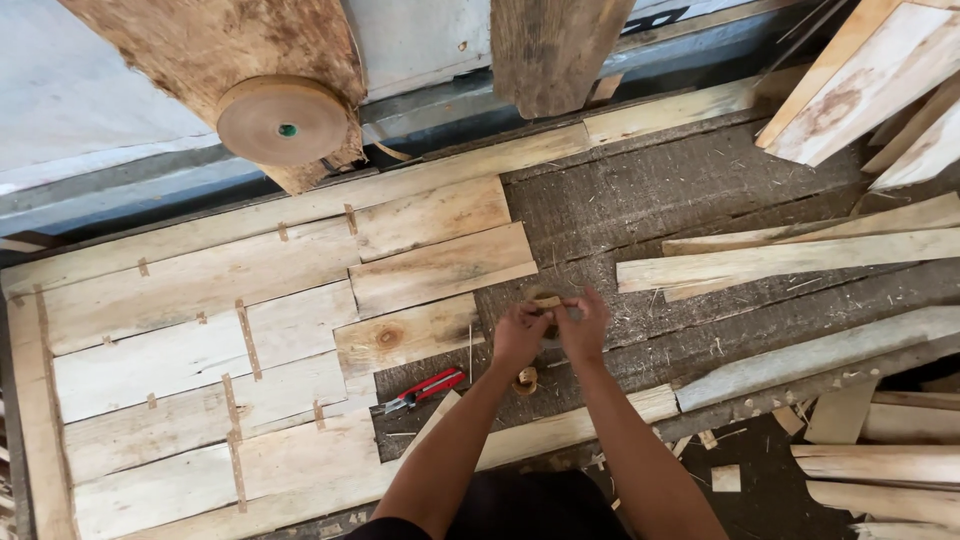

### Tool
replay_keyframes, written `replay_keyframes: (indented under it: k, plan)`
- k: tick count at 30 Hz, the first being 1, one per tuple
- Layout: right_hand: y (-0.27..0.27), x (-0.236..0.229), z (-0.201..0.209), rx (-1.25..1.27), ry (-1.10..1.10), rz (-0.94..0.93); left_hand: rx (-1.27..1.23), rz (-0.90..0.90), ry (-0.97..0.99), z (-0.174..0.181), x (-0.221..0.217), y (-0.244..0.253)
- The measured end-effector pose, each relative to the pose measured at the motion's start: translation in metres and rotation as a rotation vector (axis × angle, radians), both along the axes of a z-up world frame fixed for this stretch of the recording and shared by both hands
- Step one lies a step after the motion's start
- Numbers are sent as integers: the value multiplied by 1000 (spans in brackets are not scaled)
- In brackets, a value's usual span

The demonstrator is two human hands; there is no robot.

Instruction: Repairing a wooden panel by gluing and fitting small wooden slats using a utility knife.

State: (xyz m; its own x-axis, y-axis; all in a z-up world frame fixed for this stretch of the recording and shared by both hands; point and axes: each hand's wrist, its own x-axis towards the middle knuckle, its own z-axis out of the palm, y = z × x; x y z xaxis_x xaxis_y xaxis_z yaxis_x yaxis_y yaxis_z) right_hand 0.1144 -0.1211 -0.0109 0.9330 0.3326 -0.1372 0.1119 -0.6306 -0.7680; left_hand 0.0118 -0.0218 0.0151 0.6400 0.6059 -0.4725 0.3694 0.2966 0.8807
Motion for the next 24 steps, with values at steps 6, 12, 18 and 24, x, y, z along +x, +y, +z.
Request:
replay_keyframes:
  k: [6, 12, 18, 24]
  plan:
    - [0, 0, -2, 196, 102, -6, -275, -21, 48, -9, 10, 3]
    - [-6, -5, -3, -13, -78, 69, 393, -265, 372, 0, -2, 6]
    - [-6, -13, 6, -155, -217, 159, 558, -462, 557, 32, -6, 4]
    - [-1, -18, 14, -224, -173, 174, 855, -454, 504, 13, -10, 2]
